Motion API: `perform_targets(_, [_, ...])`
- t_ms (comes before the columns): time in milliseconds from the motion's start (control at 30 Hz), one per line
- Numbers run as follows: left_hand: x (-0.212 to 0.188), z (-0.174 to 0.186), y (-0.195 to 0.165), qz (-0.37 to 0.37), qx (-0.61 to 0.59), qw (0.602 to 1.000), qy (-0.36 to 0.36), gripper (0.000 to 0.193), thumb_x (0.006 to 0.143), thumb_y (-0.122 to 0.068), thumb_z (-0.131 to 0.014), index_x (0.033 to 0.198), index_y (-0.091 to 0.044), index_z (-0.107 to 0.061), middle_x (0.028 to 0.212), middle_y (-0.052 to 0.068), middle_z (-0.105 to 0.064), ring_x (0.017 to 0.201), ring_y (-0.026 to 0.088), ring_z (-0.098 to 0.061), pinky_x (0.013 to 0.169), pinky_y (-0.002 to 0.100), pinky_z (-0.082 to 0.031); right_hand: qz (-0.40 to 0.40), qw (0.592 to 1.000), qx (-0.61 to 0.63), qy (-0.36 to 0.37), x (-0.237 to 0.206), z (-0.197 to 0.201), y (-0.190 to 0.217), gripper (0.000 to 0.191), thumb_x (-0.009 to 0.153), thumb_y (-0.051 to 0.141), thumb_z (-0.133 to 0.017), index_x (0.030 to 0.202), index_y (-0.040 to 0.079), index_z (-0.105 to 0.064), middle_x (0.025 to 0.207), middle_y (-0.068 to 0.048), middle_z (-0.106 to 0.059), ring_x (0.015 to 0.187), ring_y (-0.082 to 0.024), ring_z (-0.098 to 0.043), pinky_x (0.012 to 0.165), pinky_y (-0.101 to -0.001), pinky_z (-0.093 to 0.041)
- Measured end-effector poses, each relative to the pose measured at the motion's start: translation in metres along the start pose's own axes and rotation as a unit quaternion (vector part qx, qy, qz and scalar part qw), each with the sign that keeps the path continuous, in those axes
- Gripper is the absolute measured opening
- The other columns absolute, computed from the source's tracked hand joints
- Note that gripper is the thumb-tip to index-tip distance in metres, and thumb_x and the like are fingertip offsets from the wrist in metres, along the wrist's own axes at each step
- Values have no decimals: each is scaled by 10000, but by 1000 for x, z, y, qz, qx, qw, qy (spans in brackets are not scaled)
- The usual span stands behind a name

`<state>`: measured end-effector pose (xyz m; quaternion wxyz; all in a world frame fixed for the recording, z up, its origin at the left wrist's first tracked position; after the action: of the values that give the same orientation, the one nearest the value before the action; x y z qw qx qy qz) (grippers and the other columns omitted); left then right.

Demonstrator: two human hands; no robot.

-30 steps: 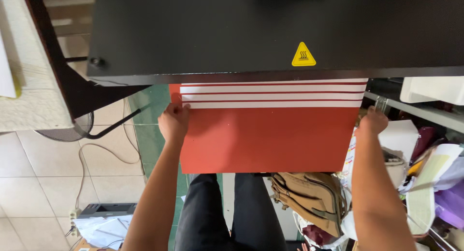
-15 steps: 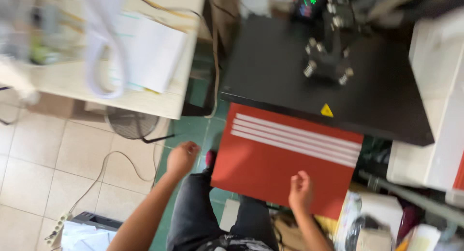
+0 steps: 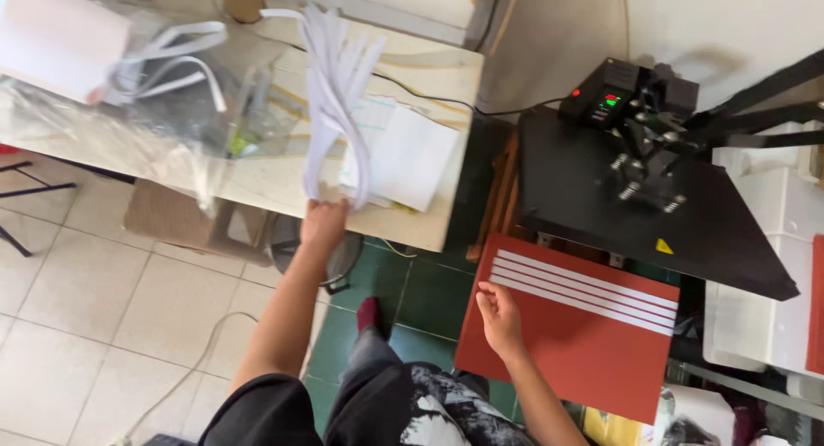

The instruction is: The person stacks white sheets on a heat press, then removes them and places white ribbons onto a red board. The person arranges the ribbons in parallel lines on the board.

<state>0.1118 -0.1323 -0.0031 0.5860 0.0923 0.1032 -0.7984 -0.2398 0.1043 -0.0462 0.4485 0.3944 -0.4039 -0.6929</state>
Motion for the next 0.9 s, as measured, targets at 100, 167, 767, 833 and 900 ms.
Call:
perform_targets(100, [-6,27,5,-66,-31,986,-148,372,886,-93,-495,1240,-87,-611,966,148,-742,925,316,-718,891,472,-461,-32,999,-25,17,-17,-45,13,287,972,229,-691,1227,96,-695,893,-50,-686,753,-93,-587,678,-251,-498])
perform_targets(167, [-4,18,7,-78,-34,995,-59,323,933,-97,-481,1229,-125,-607,914,149,-743,906,312,-726,1001,474,-424,-70,995,-66,37,-32,-65,19,285,960,233,-713,1214,105,-720,848,-68,-680,715,-111,-569,648,-269,-481])
perform_targets(767, [64,189,84,-71,-538,815,-204,203,976,-215,-686,965,-33,-774,818,83,-731,763,106,-689,714,317,-528,-58,998,26,-12,-3,-47,117,352,962,244,-673,1258,53,-678,1150,-41,-725,1051,-126,-669,905,-303,-541])
perform_targets(833, [52,256,76,-125,-548,793,-234,181,1039,-152,-669,988,16,-716,796,114,-694,767,160,-584,715,339,-503,-73,997,-30,8,8,-44,167,400,946,293,-651,1289,89,-663,1210,-10,-713,1103,-118,-660,932,-299,-538])
perform_targets(900, [20,312,38,-234,-570,755,-223,161,1007,-42,-608,1141,-13,-693,889,77,-729,830,157,-635,773,317,-531,-24,998,-62,23,13,-41,232,457,979,377,-601,1341,104,-652,1278,-51,-702,1133,-154,-666,954,-311,-546])
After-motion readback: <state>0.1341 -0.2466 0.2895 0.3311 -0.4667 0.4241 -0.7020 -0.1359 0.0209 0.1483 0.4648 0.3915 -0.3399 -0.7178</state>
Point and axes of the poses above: each hand's wrist, its own x-axis towards the middle knuckle, its own z-axis out of the back of the hand, y = z × x, the point moved 8 cm from there along x, towards the middle knuckle
